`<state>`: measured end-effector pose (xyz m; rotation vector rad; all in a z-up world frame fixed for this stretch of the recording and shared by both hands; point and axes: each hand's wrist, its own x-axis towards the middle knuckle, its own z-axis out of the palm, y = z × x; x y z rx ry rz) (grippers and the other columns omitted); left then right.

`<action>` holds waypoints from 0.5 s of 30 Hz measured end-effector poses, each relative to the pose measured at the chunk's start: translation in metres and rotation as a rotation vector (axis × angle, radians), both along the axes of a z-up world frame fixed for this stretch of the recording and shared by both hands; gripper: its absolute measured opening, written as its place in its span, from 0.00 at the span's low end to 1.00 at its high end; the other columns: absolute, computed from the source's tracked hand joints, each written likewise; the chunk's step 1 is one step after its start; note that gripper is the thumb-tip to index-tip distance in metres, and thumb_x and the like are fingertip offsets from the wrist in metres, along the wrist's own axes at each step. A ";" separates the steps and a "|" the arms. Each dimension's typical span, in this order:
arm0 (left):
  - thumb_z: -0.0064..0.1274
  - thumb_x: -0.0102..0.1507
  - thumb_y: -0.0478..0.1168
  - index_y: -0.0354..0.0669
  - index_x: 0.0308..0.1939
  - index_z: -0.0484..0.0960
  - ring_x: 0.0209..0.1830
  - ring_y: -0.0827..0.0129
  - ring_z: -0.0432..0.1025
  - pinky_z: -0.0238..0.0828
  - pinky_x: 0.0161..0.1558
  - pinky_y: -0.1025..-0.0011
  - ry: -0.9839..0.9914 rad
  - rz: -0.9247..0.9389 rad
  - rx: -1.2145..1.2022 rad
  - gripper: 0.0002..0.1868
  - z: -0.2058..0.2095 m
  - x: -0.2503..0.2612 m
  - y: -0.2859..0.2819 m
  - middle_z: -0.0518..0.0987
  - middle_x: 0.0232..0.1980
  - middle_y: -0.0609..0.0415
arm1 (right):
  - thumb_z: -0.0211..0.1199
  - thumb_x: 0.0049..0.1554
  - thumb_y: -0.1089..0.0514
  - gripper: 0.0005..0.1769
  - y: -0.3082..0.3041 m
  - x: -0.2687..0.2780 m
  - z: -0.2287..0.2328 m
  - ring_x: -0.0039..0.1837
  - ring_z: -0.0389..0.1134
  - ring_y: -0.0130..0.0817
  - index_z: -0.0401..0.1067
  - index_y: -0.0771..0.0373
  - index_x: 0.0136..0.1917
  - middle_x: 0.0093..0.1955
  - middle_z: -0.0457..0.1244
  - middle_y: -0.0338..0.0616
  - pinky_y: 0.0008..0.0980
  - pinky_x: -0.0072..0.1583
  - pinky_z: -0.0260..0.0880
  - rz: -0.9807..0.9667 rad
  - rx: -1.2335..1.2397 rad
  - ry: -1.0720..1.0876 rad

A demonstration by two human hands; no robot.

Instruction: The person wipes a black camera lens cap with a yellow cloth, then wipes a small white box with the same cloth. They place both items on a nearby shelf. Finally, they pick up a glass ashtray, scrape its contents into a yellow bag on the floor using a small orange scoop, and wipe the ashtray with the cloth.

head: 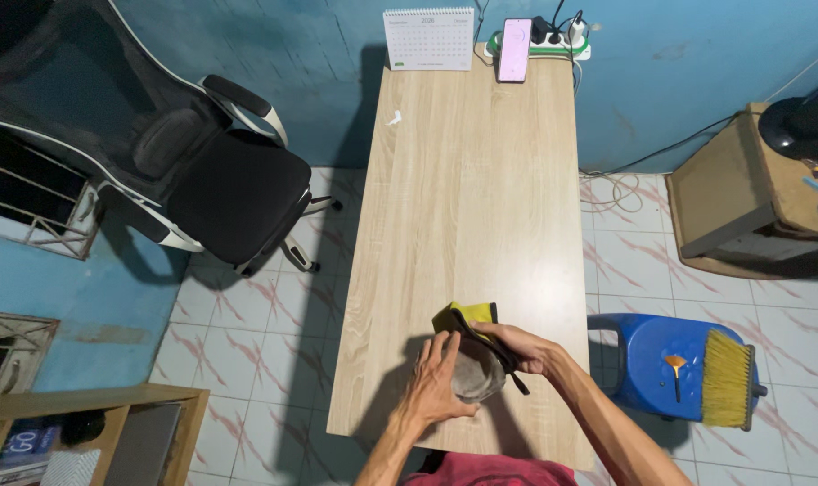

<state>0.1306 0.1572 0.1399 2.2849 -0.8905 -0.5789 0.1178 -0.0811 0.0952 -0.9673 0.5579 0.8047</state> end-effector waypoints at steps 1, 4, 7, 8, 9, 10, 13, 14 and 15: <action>0.78 0.38 0.54 0.35 0.77 0.49 0.76 0.41 0.54 0.57 0.73 0.52 -0.005 -0.056 0.059 0.73 0.002 0.005 0.000 0.57 0.76 0.33 | 0.60 0.64 0.35 0.33 -0.003 -0.001 0.001 0.35 0.70 0.29 0.76 0.68 0.63 0.44 0.70 0.47 0.26 0.36 0.73 0.024 0.001 -0.031; 0.78 0.36 0.49 0.38 0.82 0.44 0.76 0.40 0.53 0.49 0.75 0.54 -0.096 -0.143 0.011 0.78 0.015 0.009 -0.002 0.57 0.76 0.33 | 0.56 0.59 0.32 0.36 -0.002 -0.012 -0.014 0.39 0.74 0.33 0.74 0.66 0.62 0.47 0.71 0.48 0.31 0.40 0.77 -0.145 0.229 0.056; 0.78 0.37 0.48 0.37 0.82 0.42 0.78 0.44 0.54 0.37 0.82 0.46 -0.247 -0.272 0.003 0.79 0.033 0.011 -0.006 0.59 0.76 0.36 | 0.55 0.58 0.31 0.37 0.000 -0.025 -0.054 0.44 0.76 0.40 0.73 0.66 0.62 0.51 0.73 0.53 0.37 0.43 0.79 -0.286 0.466 0.053; 0.78 0.36 0.48 0.39 0.82 0.42 0.79 0.45 0.52 0.35 0.80 0.43 -0.267 -0.297 0.024 0.79 0.038 0.010 -0.008 0.57 0.77 0.36 | 0.55 0.60 0.31 0.37 0.002 -0.032 -0.068 0.45 0.77 0.42 0.73 0.67 0.62 0.51 0.73 0.55 0.38 0.43 0.79 -0.310 0.529 0.023; 0.79 0.35 0.48 0.40 0.81 0.41 0.79 0.45 0.50 0.33 0.79 0.40 -0.291 -0.326 0.046 0.79 0.043 0.011 -0.010 0.55 0.78 0.36 | 0.53 0.60 0.31 0.36 0.007 -0.039 -0.079 0.47 0.76 0.43 0.72 0.65 0.63 0.53 0.72 0.54 0.42 0.47 0.79 -0.382 0.536 0.047; 0.80 0.35 0.48 0.41 0.81 0.41 0.80 0.46 0.48 0.30 0.77 0.37 -0.315 -0.355 0.069 0.80 0.045 0.012 -0.011 0.53 0.79 0.37 | 0.51 0.61 0.32 0.35 0.012 -0.044 -0.087 0.50 0.76 0.44 0.70 0.64 0.64 0.54 0.71 0.53 0.46 0.51 0.79 -0.454 0.542 0.071; 0.81 0.34 0.49 0.42 0.82 0.39 0.84 0.45 0.39 0.31 0.77 0.42 -0.300 -0.226 0.071 0.82 0.040 0.012 -0.007 0.43 0.83 0.32 | 0.47 0.60 0.32 0.37 0.021 -0.049 -0.085 0.56 0.74 0.47 0.69 0.62 0.66 0.60 0.69 0.53 0.53 0.58 0.75 -0.579 0.549 0.088; 0.80 0.35 0.52 0.42 0.81 0.39 0.83 0.47 0.38 0.31 0.77 0.43 -0.177 -0.091 0.031 0.82 0.033 0.013 -0.001 0.42 0.82 0.34 | 0.46 0.59 0.31 0.38 0.022 -0.049 -0.078 0.58 0.73 0.48 0.68 0.62 0.67 0.61 0.69 0.53 0.55 0.60 0.73 -0.605 0.550 0.081; 0.79 0.36 0.54 0.41 0.81 0.38 0.82 0.49 0.38 0.31 0.77 0.45 -0.053 0.042 -0.009 0.81 0.023 0.013 0.007 0.41 0.82 0.37 | 0.45 0.59 0.31 0.38 0.024 -0.051 -0.070 0.60 0.72 0.47 0.68 0.62 0.67 0.63 0.68 0.53 0.55 0.62 0.72 -0.649 0.538 0.070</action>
